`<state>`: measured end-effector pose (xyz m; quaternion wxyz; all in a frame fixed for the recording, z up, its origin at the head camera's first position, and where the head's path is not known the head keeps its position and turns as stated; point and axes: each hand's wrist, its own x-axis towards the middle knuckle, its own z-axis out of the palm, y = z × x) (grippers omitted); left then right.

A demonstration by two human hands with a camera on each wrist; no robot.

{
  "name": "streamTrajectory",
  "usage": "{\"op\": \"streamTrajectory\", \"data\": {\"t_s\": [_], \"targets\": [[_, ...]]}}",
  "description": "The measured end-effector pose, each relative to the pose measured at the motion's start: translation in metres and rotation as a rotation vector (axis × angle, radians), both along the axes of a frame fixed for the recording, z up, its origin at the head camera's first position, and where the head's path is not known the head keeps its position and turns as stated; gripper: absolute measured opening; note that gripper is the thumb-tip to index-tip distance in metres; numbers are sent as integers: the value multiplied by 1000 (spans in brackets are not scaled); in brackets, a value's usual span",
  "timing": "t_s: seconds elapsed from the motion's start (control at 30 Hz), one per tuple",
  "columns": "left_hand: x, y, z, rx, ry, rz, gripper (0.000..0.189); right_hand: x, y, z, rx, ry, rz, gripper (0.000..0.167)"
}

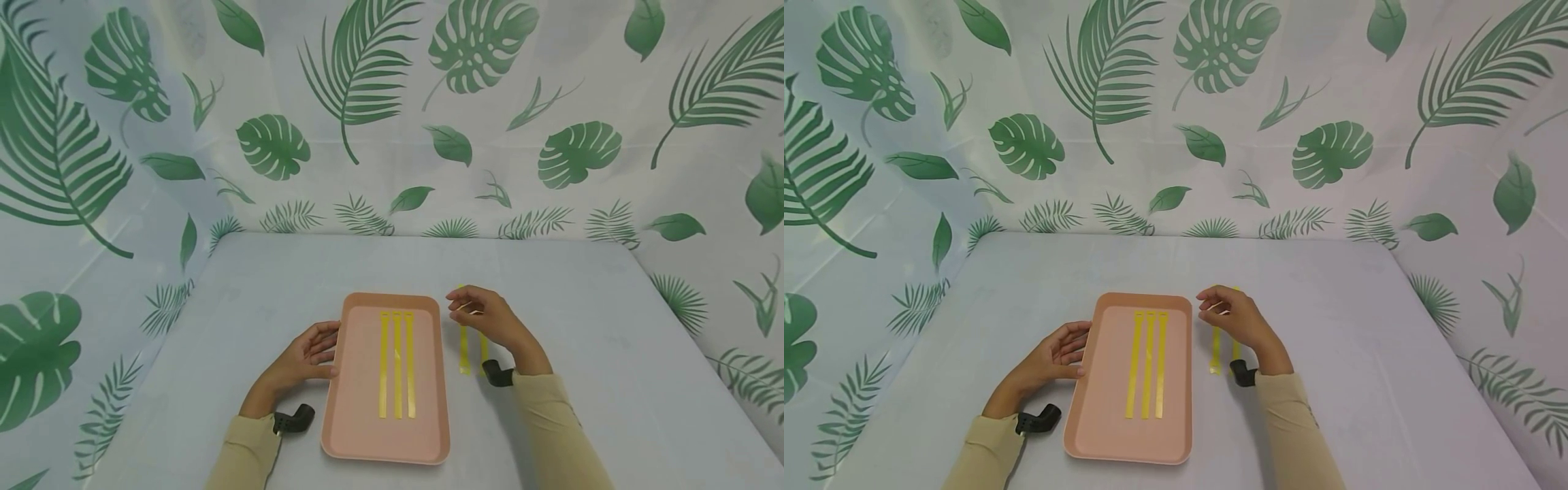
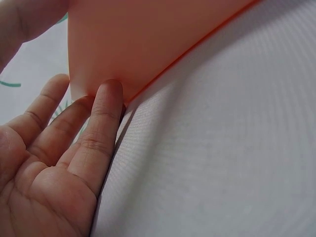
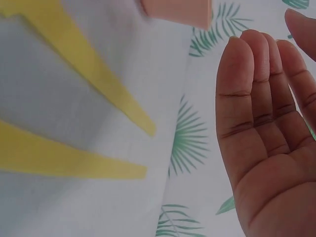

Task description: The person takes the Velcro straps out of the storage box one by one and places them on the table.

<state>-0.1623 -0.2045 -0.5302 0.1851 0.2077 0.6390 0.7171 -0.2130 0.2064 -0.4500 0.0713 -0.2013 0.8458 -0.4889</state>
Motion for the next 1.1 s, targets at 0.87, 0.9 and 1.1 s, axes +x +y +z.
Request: {"op": "streamTrajectory", "data": {"t_s": [0.87,0.9,1.1], "targets": [[-1,-1,3,7,-15,14,91,-16,-39,-2,-34,-19,287,23],[-1,-1,2,8,-17,11,92,-16,-41,-2,-32,-23,289,23],[-1,0,3,9,-36,3,92,-16,-48,-4,-14,-28,307,23]]}}
